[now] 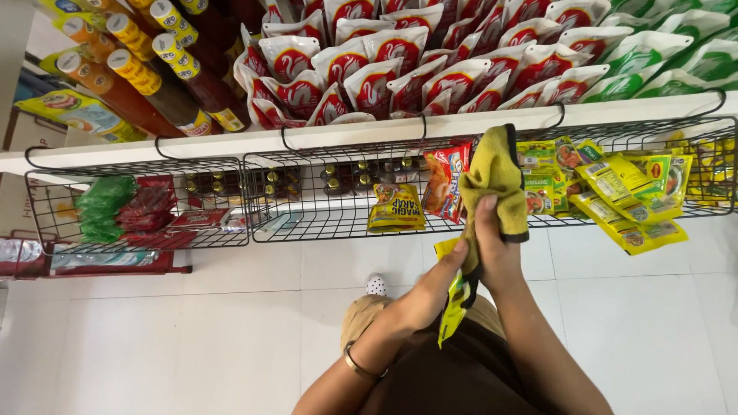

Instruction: The person is wiping seasoning packets with a cloth and organizing them in wire baskets on a grocery shelf.

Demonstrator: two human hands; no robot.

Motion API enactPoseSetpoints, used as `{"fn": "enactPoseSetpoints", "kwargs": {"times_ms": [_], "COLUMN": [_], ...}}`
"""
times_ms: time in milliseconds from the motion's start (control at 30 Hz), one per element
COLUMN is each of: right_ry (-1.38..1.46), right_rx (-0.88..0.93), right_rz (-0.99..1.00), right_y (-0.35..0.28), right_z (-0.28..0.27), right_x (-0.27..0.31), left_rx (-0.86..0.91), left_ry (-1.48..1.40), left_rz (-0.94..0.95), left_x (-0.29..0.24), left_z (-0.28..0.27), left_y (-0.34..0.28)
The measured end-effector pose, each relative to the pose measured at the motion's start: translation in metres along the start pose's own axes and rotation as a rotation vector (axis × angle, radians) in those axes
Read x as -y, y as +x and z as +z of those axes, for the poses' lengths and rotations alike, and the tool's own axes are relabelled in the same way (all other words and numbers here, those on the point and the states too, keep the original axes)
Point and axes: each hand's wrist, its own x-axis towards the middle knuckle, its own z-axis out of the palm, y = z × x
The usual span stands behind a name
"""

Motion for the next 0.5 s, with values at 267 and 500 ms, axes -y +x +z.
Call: {"fn": "enactPoseSetpoints", "kwargs": {"times_ms": [267,500], "right_ry": [-0.122,0.196], "right_rx": [-0.433,-0.371], "right_rz": [0.348,0.080], "right_y": [0.049,0.027], "right_z": [0.012,-0.059], "right_x": [0.131,0.077], "left_rx": [0.133,-0.285], "left_ry": [0.562,1.431], "left_rz": [0.166,0.982], "left_x": [-0.011,-0.064], "left_z": [-0.067,-0.087], "left_y": [0.024,0.052]}}
